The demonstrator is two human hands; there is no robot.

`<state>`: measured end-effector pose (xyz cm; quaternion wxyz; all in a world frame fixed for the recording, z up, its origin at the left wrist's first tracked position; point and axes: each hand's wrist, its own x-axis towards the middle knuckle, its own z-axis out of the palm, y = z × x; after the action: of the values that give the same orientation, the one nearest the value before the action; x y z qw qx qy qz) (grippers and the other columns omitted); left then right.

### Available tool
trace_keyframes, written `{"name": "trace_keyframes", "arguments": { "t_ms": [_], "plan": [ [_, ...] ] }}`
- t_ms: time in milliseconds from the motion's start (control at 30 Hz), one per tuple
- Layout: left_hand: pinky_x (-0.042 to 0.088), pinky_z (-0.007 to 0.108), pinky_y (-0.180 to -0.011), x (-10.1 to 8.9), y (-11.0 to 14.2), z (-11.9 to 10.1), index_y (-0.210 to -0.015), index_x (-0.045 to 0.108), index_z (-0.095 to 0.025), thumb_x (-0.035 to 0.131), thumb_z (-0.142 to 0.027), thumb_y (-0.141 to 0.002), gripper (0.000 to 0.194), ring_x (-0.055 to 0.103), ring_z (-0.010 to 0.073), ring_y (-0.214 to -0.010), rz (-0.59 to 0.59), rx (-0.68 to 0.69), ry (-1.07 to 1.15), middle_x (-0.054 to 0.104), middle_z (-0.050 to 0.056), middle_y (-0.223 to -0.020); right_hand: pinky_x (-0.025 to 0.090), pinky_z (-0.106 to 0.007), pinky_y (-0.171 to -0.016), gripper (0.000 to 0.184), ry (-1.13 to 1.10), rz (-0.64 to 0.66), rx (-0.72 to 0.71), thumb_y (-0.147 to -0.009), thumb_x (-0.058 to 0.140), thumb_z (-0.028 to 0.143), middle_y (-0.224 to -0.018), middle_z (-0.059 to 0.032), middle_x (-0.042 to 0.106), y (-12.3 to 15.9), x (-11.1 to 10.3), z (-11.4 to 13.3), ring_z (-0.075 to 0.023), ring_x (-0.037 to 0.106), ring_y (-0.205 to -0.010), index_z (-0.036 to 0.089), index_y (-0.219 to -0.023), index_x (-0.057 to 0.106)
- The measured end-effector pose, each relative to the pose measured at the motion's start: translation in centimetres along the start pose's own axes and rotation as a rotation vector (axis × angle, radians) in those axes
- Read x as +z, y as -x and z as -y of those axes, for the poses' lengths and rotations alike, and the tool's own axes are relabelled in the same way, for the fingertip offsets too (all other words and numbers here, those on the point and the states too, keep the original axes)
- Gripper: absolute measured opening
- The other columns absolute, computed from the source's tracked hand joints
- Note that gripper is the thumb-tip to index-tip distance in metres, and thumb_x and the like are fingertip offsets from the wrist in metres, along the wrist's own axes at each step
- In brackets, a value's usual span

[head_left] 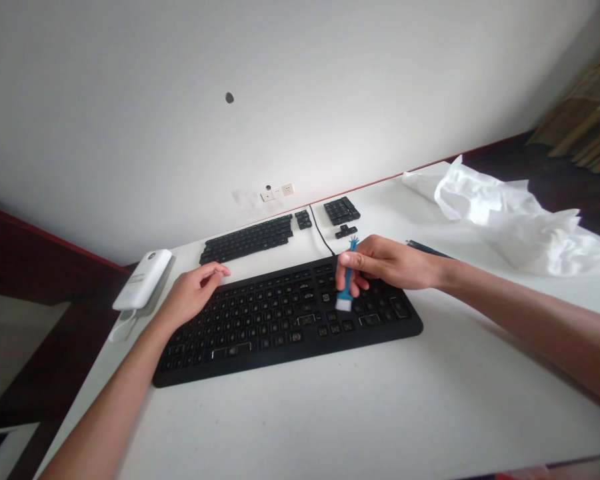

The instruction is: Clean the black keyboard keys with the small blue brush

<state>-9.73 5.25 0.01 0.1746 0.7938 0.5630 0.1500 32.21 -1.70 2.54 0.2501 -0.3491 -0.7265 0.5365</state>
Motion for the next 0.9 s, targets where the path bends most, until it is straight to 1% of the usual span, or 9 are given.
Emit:
{"name": "trace_keyframes", "arguments": {
  "t_ms": [67,100,233,367,400,533,633,767,900],
  "plan": [
    [0.049,0.036,-0.100,0.05,-0.05,0.24,-0.103,0.073,-0.023,0.049,-0.048,-0.099,0.035,0.068,0.0239,-0.104,0.001,0.009,0.002,0.076,0.003,-0.114,0.044,-0.028,-0.057,0.061,0.025,0.025,0.040,-0.103,0.049,0.064,-0.056,-0.0030,0.064,0.01,-0.03,-0.02,-0.0129,0.055,-0.053,0.015,-0.079,0.076],
    [0.049,0.037,-0.100,0.07,-0.07,0.36,-0.103,0.073,-0.023,0.049,-0.050,-0.099,0.036,0.068,0.0243,-0.105,0.001,0.017,0.003,0.076,0.003,-0.114,0.044,-0.028,-0.057,0.060,0.026,0.028,0.038,-0.102,0.050,0.064,-0.057,-0.0029,0.064,0.02,-0.05,-0.02,-0.0125,0.054,-0.053,0.014,-0.080,0.076],
    [0.050,0.038,-0.100,0.10,-0.11,0.70,-0.103,0.073,-0.024,0.048,-0.053,-0.099,0.038,0.069,0.0254,-0.105,-0.002,0.028,-0.005,0.076,0.003,-0.114,0.046,-0.028,-0.060,0.060,-0.018,0.033,-0.028,-0.103,0.050,0.063,-0.083,-0.0104,0.077,0.06,-0.17,-0.01,-0.0123,0.055,-0.060,0.010,-0.101,0.078],
    [0.050,0.038,-0.099,0.05,-0.10,0.76,-0.103,0.073,-0.025,0.048,-0.053,-0.100,0.037,0.069,0.0255,-0.103,0.004,0.023,-0.009,0.076,0.003,-0.114,0.042,-0.027,-0.056,0.058,-0.029,0.085,0.054,-0.102,0.053,0.062,-0.057,-0.0032,0.064,0.16,-0.34,-0.12,-0.0123,0.054,-0.054,0.012,-0.084,0.076],
    [0.050,0.038,-0.099,0.04,-0.10,0.76,-0.103,0.073,-0.026,0.048,-0.053,-0.100,0.037,0.069,0.0255,-0.103,0.004,0.021,-0.008,0.076,0.002,-0.114,0.042,-0.027,-0.056,0.058,-0.039,0.082,0.048,-0.102,0.053,0.062,-0.058,-0.0030,0.064,0.16,-0.37,-0.14,-0.0122,0.054,-0.054,0.012,-0.085,0.076],
    [0.049,0.038,-0.101,0.04,-0.10,0.70,-0.103,0.073,-0.026,0.049,-0.052,-0.100,0.036,0.069,0.0253,-0.104,0.003,0.010,-0.003,0.076,0.002,-0.114,0.045,-0.028,-0.060,0.055,-0.082,0.062,-0.014,-0.103,0.052,0.061,-0.078,-0.0084,0.075,0.14,-0.38,-0.22,-0.0124,0.057,-0.061,0.011,-0.097,0.077],
    [0.048,0.038,-0.100,0.06,-0.10,0.64,-0.103,0.073,-0.025,0.049,-0.052,-0.099,0.036,0.068,0.0257,-0.105,0.005,0.009,0.001,0.076,0.003,-0.115,0.041,-0.027,-0.054,0.056,-0.067,0.068,0.042,-0.102,0.053,0.061,-0.060,-0.0034,0.065,0.17,-0.39,-0.29,-0.0117,0.053,-0.054,0.012,-0.085,0.075],
    [0.049,0.039,-0.100,0.07,-0.11,0.66,-0.104,0.073,-0.025,0.048,-0.053,-0.099,0.038,0.068,0.0262,-0.104,0.009,0.004,0.002,0.076,0.004,-0.115,0.041,-0.026,-0.054,0.056,-0.061,0.051,-0.001,-0.105,0.048,0.060,-0.071,-0.0050,0.070,0.20,-0.44,-0.26,-0.0099,0.051,-0.055,0.012,-0.097,0.076],
    [0.048,0.040,-0.101,0.07,-0.11,0.74,-0.104,0.073,-0.025,0.049,-0.053,-0.099,0.037,0.068,0.0261,-0.104,0.009,-0.005,0.004,0.076,0.003,-0.114,0.037,-0.025,-0.051,0.056,-0.020,0.062,0.026,-0.103,0.053,0.060,-0.055,-0.0001,0.058,0.22,-0.45,-0.20,-0.0097,0.048,-0.051,0.013,-0.082,0.073]
  ]
}}
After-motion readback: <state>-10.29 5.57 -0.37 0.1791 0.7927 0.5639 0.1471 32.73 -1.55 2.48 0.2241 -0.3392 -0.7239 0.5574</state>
